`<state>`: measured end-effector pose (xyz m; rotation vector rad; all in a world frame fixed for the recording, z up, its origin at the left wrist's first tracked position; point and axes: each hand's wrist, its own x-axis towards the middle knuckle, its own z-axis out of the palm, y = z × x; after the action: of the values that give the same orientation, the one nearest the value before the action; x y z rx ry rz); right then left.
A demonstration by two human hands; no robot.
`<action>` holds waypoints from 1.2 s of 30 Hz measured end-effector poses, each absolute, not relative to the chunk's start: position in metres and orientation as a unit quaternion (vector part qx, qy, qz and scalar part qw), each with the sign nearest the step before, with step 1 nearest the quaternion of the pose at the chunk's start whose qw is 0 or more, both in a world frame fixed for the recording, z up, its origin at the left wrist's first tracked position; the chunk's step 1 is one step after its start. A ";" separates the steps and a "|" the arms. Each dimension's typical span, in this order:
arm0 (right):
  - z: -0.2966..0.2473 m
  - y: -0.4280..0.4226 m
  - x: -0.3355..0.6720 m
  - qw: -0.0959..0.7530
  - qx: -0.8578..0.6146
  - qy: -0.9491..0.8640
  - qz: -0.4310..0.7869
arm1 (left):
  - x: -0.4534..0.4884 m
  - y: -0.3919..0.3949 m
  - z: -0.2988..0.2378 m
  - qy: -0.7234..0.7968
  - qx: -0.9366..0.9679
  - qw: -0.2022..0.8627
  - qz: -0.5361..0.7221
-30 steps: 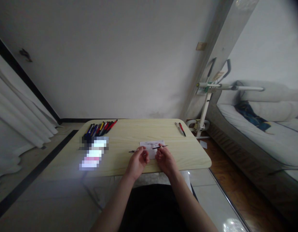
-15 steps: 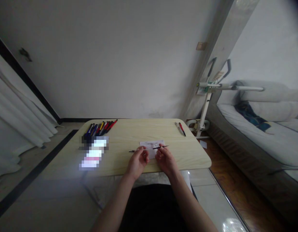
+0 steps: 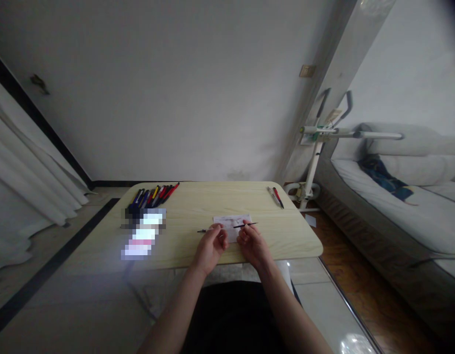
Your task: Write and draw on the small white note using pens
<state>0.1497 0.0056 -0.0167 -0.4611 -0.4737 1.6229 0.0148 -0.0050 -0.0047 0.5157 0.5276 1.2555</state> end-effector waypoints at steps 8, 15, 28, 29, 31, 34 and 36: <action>-0.015 0.006 0.150 0.635 -0.214 -0.206 0.713 | 0.015 -0.005 -0.006 0.247 0.256 0.732 0.581; -0.016 0.006 0.151 0.632 -0.200 -0.210 0.718 | 0.014 -0.004 -0.007 0.247 0.265 0.737 0.571; -0.013 0.005 0.151 0.634 -0.202 -0.201 0.720 | 0.015 -0.005 -0.001 0.259 0.228 0.749 0.565; -0.012 0.004 0.151 0.634 -0.203 -0.199 0.719 | 0.014 -0.005 -0.001 0.258 0.229 0.750 0.564; -0.011 0.004 0.151 0.633 -0.204 -0.197 0.720 | 0.014 -0.005 -0.001 0.257 0.231 0.751 0.563; -0.011 0.004 0.150 0.633 -0.201 -0.195 0.722 | 0.014 -0.005 -0.002 0.257 0.231 0.750 0.563; -0.011 0.004 0.150 0.633 -0.196 -0.193 0.724 | 0.014 -0.005 -0.003 0.254 0.233 0.750 0.565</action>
<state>0.1504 0.0036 -0.0113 -0.4474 -0.4420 1.6548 0.0139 -0.0052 -0.0026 0.5097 0.5552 1.2337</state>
